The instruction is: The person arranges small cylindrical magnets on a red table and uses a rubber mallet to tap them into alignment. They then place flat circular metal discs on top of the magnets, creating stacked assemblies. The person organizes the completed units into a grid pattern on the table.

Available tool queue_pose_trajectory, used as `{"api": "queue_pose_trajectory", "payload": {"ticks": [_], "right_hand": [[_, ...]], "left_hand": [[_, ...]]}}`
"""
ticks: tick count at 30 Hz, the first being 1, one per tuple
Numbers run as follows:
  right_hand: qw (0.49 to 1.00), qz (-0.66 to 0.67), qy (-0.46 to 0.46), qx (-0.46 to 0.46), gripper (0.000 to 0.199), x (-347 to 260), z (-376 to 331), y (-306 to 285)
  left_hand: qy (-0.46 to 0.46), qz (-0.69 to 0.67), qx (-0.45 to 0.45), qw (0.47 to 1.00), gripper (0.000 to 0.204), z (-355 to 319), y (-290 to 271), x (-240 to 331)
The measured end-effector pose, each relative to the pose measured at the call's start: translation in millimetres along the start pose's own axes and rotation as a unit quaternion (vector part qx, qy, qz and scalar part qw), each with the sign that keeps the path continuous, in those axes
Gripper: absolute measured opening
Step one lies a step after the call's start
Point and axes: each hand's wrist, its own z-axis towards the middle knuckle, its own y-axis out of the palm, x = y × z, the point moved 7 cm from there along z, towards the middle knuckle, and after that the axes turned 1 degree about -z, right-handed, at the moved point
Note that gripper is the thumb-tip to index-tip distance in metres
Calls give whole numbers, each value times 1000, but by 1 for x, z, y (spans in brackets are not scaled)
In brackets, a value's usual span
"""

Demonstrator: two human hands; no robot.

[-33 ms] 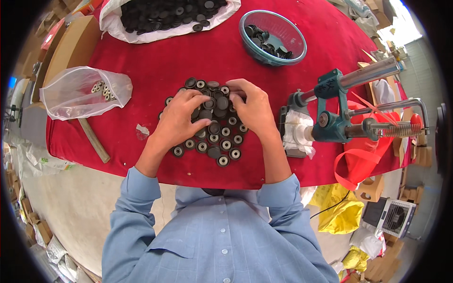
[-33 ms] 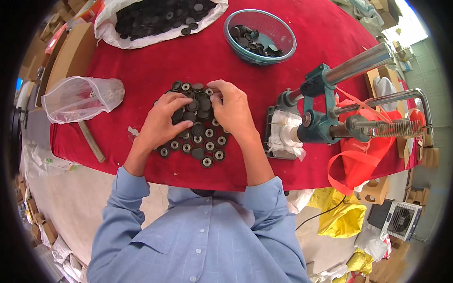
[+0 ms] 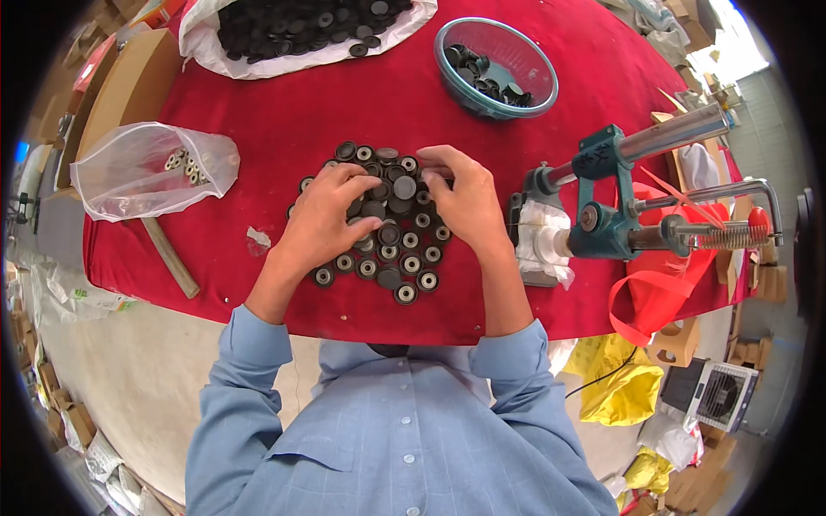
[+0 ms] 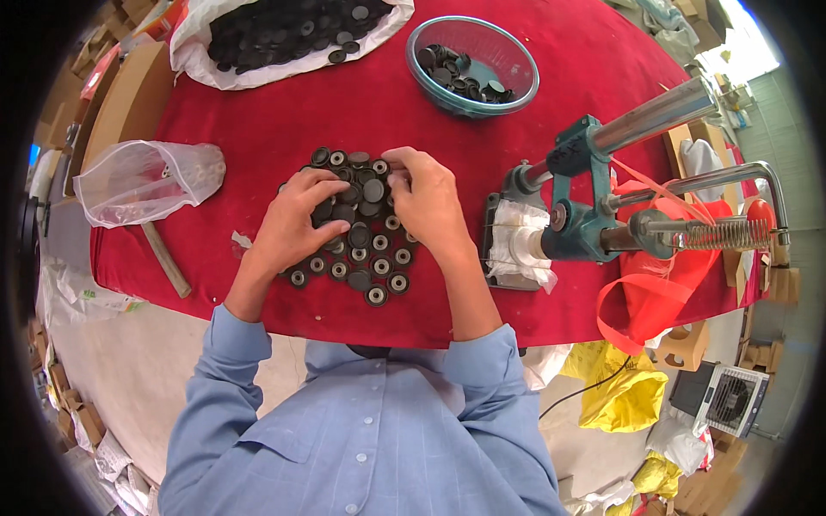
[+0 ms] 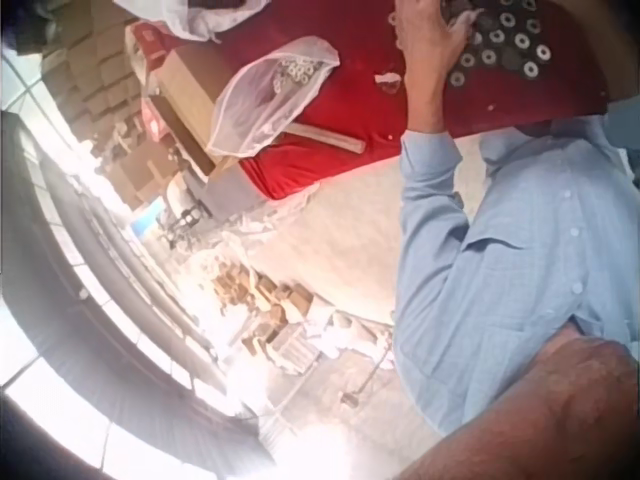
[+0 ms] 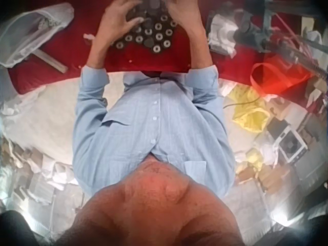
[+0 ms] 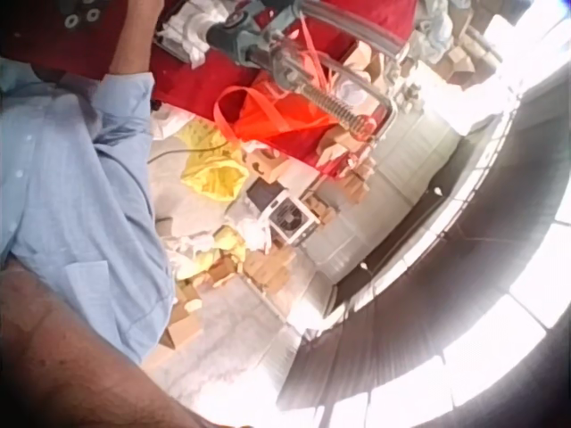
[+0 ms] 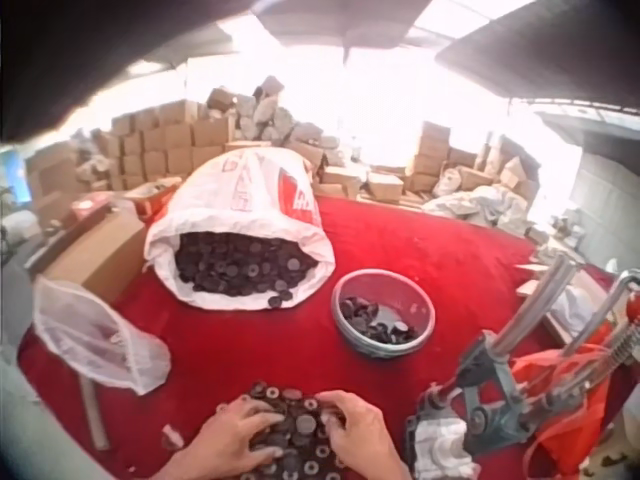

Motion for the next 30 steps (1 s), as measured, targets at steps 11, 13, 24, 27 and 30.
{"api": "queue_pose_trajectory", "payload": {"ticks": [11, 13, 24, 27, 30], "right_hand": [[989, 139, 37, 21, 32, 2, -2, -22], [991, 99, -19, 90, 30, -1, 11, -38], [921, -365, 118, 67, 84, 30, 173, -105], [927, -347, 137, -28, 99, 62, 203, -84], [920, -366, 110, -87, 98, 78, 216, -59]], "left_hand": [[-57, -18, -8, 998, 43, 1, 10, -15], [-28, -18, 8, 999, 45, 4, 9, -4], [-66, -30, 145, 987, 30, -3, -27, -22], [-88, -63, 140, 984, 24, -19, -37, -19], [-118, -70, 117, 984, 27, -44, -41, -12]]}}
